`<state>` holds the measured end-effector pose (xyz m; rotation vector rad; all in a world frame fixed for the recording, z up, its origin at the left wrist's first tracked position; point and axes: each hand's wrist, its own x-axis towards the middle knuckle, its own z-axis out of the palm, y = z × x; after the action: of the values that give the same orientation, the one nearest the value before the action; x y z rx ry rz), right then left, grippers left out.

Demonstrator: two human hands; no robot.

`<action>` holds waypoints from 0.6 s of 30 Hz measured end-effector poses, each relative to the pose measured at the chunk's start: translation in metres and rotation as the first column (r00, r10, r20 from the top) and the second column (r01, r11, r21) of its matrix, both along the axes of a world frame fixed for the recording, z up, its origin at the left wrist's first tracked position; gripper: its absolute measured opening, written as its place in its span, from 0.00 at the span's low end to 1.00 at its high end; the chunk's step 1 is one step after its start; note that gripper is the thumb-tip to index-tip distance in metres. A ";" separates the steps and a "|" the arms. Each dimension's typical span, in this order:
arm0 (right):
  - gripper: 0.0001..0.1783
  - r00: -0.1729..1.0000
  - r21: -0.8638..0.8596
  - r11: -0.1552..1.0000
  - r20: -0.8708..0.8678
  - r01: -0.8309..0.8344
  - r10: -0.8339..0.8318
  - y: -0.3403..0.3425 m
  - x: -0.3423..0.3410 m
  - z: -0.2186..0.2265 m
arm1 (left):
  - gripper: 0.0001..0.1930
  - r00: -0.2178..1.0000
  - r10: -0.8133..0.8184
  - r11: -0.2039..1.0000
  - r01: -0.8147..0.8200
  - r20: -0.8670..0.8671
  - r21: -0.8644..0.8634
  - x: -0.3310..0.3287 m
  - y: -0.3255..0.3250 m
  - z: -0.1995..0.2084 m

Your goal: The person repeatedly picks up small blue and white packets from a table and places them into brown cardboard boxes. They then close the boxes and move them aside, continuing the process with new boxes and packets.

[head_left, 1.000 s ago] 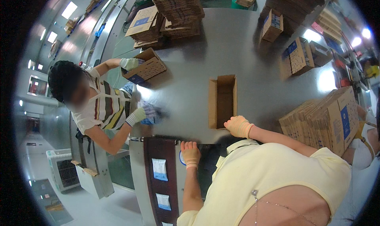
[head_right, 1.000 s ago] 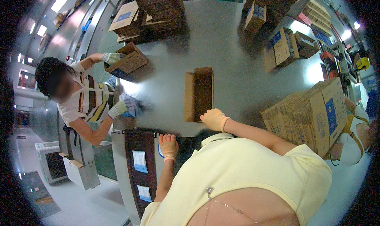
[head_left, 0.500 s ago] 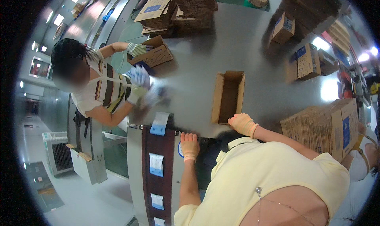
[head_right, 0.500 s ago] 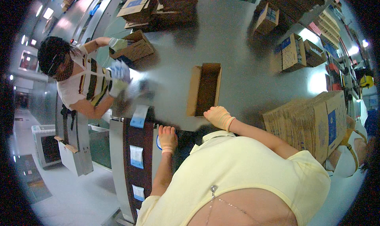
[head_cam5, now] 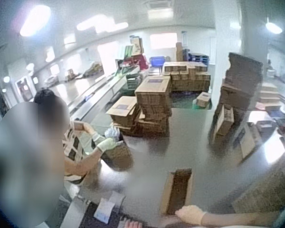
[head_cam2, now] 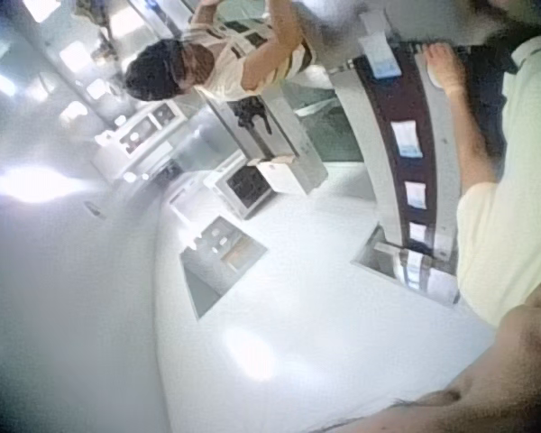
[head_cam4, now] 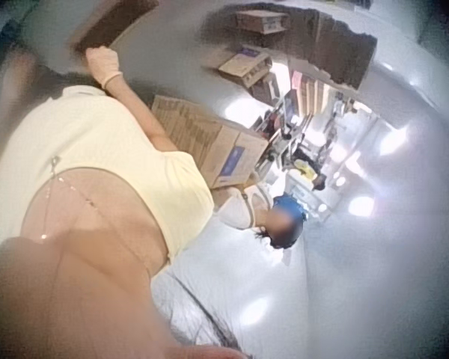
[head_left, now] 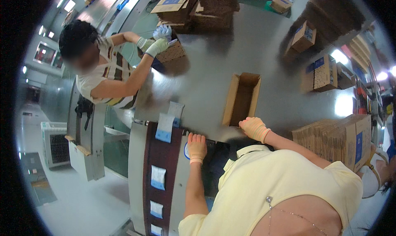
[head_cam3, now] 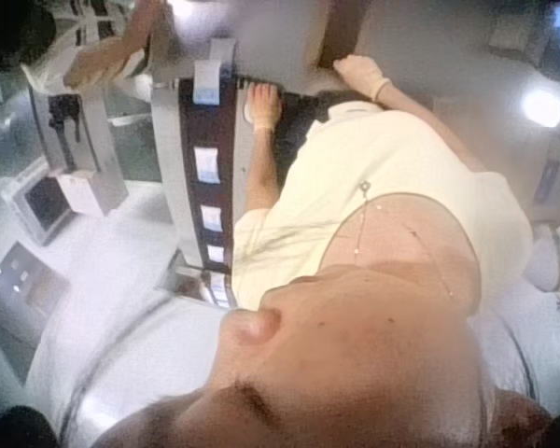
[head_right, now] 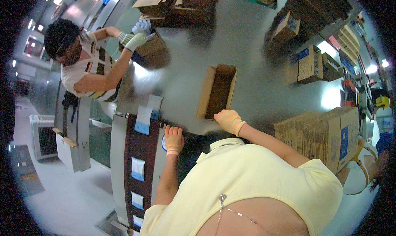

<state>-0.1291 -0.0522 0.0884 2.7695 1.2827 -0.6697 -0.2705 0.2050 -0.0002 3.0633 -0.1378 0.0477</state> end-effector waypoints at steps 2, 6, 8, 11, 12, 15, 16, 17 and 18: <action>0.06 1.000 -0.010 1.000 -0.014 0.009 -0.009 0.004 0.000 0.003 | 0.14 0.999 0.025 1.000 -0.025 -0.024 -0.006 -0.002 0.001 -0.008; 0.08 0.999 0.007 0.999 -0.021 0.035 -0.034 0.006 -0.002 0.011 | 0.16 0.997 0.060 0.997 -0.062 -0.050 -0.036 -0.005 0.001 -0.015; 0.09 1.000 0.001 1.000 -0.028 0.013 -0.013 0.006 0.000 0.009 | 0.16 0.996 0.081 0.982 -0.076 0.026 -0.172 -0.004 0.002 -0.010; 0.11 1.000 0.008 1.000 -0.005 -0.001 0.001 0.004 0.000 0.005 | 0.17 0.958 0.222 0.916 -0.140 0.184 -0.376 -0.009 0.004 -0.003; 0.11 1.000 0.001 1.000 0.001 -0.009 0.009 0.004 0.000 0.004 | 0.18 0.933 0.299 0.887 -0.195 0.198 -0.419 -0.019 0.011 0.001; 0.11 1.000 -0.010 1.000 0.013 -0.009 0.009 0.001 0.003 0.001 | 0.19 0.850 0.487 0.821 -0.369 0.199 -0.435 -0.055 0.049 0.026; 0.11 1.000 -0.009 1.000 0.015 -0.005 0.005 0.001 0.003 -0.002 | 0.18 0.836 0.518 0.828 -0.438 0.179 -0.351 -0.074 0.069 0.033; 0.10 1.000 0.013 1.000 0.023 -0.002 0.002 0.001 0.002 -0.002 | 0.16 0.800 0.565 0.809 -0.489 0.201 -0.325 -0.099 0.090 0.035; 0.10 0.999 0.034 0.999 0.033 0.007 -0.008 0.001 0.001 -0.004 | 0.16 0.744 0.638 0.764 -0.579 0.199 -0.285 -0.122 0.105 0.043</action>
<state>-0.1281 -0.0516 0.0841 2.8006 1.2903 -0.6056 -0.3929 0.3103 0.0427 2.7226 0.8210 0.5088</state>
